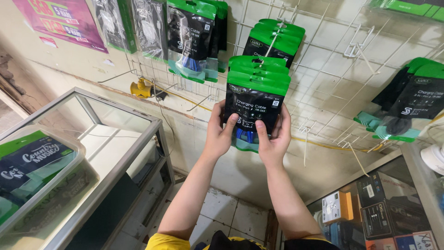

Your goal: The person takes packaged charging cables from a display rack and places them into a clear plastic container on a glass counter.

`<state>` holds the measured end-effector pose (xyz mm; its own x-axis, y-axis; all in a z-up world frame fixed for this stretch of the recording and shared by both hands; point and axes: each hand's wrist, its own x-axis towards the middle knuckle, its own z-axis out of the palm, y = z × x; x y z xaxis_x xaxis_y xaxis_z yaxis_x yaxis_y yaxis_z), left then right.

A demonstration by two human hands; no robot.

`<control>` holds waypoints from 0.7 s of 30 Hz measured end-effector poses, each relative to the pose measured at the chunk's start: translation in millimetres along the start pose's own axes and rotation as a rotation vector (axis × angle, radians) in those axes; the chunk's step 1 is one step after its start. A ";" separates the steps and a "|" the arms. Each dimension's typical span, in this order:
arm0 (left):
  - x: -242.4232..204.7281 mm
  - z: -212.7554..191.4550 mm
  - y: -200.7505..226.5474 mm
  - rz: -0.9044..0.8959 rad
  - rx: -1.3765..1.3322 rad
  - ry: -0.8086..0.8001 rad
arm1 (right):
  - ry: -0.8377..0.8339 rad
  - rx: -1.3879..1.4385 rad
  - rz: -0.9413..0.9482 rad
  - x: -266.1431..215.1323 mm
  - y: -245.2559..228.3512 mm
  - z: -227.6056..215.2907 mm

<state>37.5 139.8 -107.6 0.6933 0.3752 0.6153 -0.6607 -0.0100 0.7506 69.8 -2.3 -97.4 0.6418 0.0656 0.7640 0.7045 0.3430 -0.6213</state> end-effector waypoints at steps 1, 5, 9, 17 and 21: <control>0.7 -0.9 -1.7 0.001 -0.001 0.001 | -0.009 0.009 0.004 1.3 -0.3 -1.6; 5.9 -1.3 -11.2 -0.014 -0.067 -0.053 | -0.023 0.035 -0.006 4.6 1.8 -5.6; 10.3 -2.7 -19.1 -0.042 -0.085 -0.070 | -0.048 0.079 0.015 9.4 3.7 -10.6; 21.3 -6.5 -20.0 -0.043 -0.195 -0.112 | -0.142 0.126 0.020 15.2 -5.8 -6.8; 25.8 -8.1 -23.1 -0.060 -0.243 -0.131 | -0.169 0.090 0.014 19.0 -10.2 -7.7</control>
<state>68.4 157.2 -111.0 0.7544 0.2447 0.6090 -0.6556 0.2373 0.7168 77.1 -11.7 -77.9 0.5859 0.2251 0.7785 0.6613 0.4225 -0.6198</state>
